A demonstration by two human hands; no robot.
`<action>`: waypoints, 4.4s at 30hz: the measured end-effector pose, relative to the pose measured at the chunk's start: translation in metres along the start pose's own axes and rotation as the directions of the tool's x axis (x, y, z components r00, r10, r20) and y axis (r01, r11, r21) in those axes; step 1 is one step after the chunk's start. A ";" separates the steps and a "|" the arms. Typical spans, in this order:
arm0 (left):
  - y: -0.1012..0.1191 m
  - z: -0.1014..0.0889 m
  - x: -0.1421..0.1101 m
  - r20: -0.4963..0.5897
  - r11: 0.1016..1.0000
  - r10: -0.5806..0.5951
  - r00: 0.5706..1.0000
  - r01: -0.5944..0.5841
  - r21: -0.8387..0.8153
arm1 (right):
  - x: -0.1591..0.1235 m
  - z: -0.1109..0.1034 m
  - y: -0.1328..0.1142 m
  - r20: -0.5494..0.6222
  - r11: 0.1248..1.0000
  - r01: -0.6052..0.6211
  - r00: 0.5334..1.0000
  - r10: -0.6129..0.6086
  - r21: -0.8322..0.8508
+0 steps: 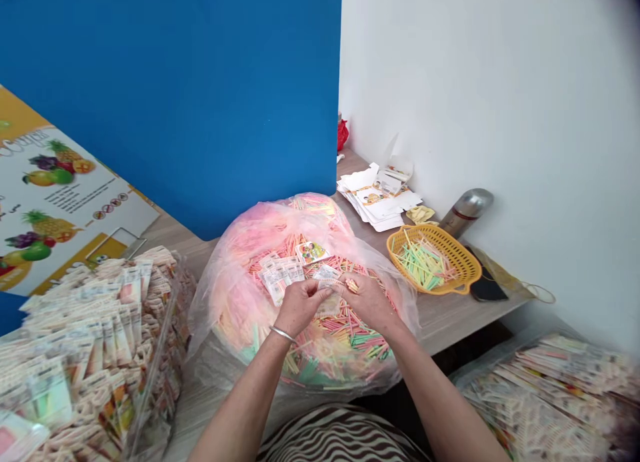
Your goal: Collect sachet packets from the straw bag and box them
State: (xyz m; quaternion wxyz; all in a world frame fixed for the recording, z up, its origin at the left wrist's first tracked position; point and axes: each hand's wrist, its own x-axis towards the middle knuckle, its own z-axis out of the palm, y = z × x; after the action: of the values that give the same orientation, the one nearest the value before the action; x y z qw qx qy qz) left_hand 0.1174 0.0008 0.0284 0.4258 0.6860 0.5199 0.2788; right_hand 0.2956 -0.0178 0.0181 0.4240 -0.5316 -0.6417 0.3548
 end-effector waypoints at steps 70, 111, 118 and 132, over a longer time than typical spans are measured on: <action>0.020 0.033 -0.011 -0.138 0.960 0.073 0.988 -0.107 -0.259 | -0.019 -0.005 0.011 0.128 0.958 -0.119 0.988 0.088 0.261; -0.006 0.041 0.006 -0.218 0.949 0.112 0.970 -0.040 0.312 | -0.017 0.002 0.012 -0.388 0.991 0.126 0.912 -0.130 -0.034; -0.009 0.029 0.038 -0.173 0.565 -0.031 0.985 0.160 0.810 | -0.021 0.004 0.014 -0.360 0.994 0.087 0.931 -0.057 0.065; -0.001 0.007 0.024 -0.048 0.827 0.163 0.986 -0.110 0.551 | 0.005 0.007 0.020 -0.264 0.991 -0.029 0.962 0.064 0.133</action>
State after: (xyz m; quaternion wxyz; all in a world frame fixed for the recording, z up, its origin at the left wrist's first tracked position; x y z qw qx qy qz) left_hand 0.1297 0.0213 0.0227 0.1671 0.8005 0.5467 0.1802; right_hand 0.2966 -0.0093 -0.0016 0.5314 -0.5613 -0.5418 0.3302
